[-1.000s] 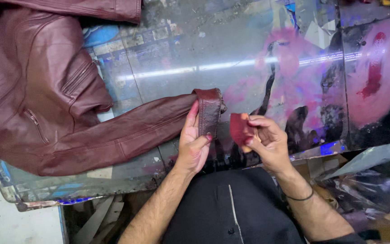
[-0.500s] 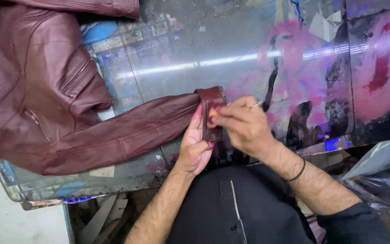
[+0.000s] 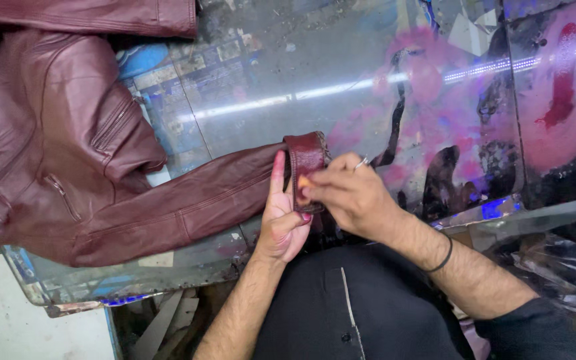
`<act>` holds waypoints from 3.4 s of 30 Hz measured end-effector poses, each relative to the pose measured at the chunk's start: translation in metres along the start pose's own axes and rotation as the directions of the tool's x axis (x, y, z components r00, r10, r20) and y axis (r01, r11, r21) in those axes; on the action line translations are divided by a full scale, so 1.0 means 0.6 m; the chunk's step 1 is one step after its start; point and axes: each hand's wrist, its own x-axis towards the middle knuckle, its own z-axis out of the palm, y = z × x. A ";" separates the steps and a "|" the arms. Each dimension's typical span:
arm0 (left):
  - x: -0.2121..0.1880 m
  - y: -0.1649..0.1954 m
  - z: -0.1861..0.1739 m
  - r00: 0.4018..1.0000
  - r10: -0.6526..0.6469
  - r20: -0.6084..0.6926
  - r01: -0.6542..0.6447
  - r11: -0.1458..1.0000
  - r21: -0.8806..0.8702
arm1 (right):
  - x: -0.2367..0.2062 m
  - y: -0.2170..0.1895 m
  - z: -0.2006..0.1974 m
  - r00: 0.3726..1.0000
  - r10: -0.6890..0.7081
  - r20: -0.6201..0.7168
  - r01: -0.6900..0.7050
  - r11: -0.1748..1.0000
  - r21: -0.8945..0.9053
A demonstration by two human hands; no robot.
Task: The person dips a sponge dauber into red dye and rubs it along the cuff of a maroon leather jacket, working the dye around the edge and turning the cuff to coat the inner and outer surfaces. The jacket lies on a dye-stained work table while the person repeatedly reloads the dauber and continues coloring the cuff.
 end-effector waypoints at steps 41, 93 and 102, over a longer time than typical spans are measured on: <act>-0.010 -0.002 0.000 1.000 0.004 0.023 0.005 0.923 -0.385 | 0.020 0.006 -0.029 0.984 -0.098 0.152 0.079 0.989 0.126; -0.006 -0.014 -0.020 0.995 -0.077 0.066 0.100 0.871 -0.482 | 0.071 0.026 -0.047 0.999 0.039 0.031 -0.030 0.966 -0.258; -0.004 -0.004 -0.002 0.997 -0.049 0.058 0.067 0.925 -0.373 | 0.079 0.024 -0.064 0.994 0.017 0.112 0.007 0.978 -0.209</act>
